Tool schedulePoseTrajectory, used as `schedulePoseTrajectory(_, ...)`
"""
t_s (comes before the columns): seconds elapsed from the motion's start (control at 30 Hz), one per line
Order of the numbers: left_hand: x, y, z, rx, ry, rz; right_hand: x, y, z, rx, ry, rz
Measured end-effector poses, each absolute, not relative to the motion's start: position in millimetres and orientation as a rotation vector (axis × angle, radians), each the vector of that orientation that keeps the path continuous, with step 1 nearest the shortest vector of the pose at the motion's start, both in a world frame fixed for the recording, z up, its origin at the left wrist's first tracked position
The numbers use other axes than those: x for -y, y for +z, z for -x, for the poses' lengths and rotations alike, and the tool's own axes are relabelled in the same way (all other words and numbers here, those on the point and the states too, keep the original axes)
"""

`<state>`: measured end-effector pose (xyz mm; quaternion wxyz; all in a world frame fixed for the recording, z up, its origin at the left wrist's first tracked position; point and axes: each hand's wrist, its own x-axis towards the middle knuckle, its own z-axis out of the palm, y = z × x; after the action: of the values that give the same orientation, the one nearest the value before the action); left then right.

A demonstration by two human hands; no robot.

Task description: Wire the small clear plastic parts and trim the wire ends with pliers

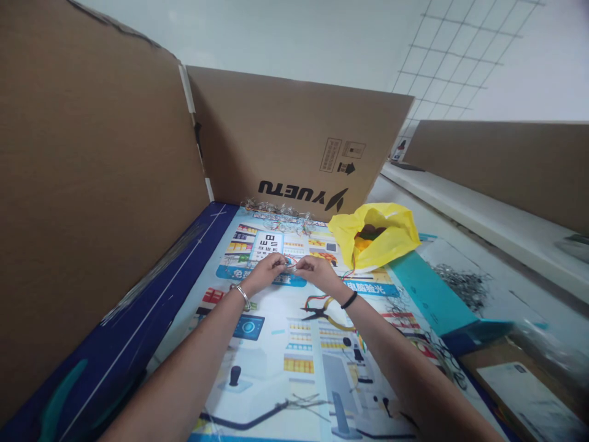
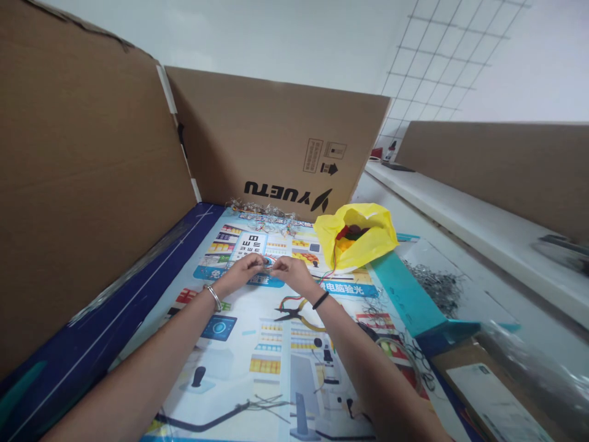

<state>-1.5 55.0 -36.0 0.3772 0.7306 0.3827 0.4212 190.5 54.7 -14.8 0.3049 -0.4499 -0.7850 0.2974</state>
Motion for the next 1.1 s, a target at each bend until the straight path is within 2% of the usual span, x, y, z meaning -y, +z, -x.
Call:
schedulePoseTrajectory(0.4,-57.4,-39.8,1.8,-0.99,1.084,-1.853,-56.5,-0.1,-194.9,2.301,0.695,1.185)
schedulePoseTrajectory(0.87,-59.2,-41.2,2.3,-1.012,1.094,-1.83,-64.7,19.0,-178.6,2.8,-0.025,1.386)
schedulePoseTrajectory(1.1,-59.1,-41.8,2.3,-1.007,1.094,-1.823,-64.0,28.2,-171.9,3.01,-0.222,1.347)
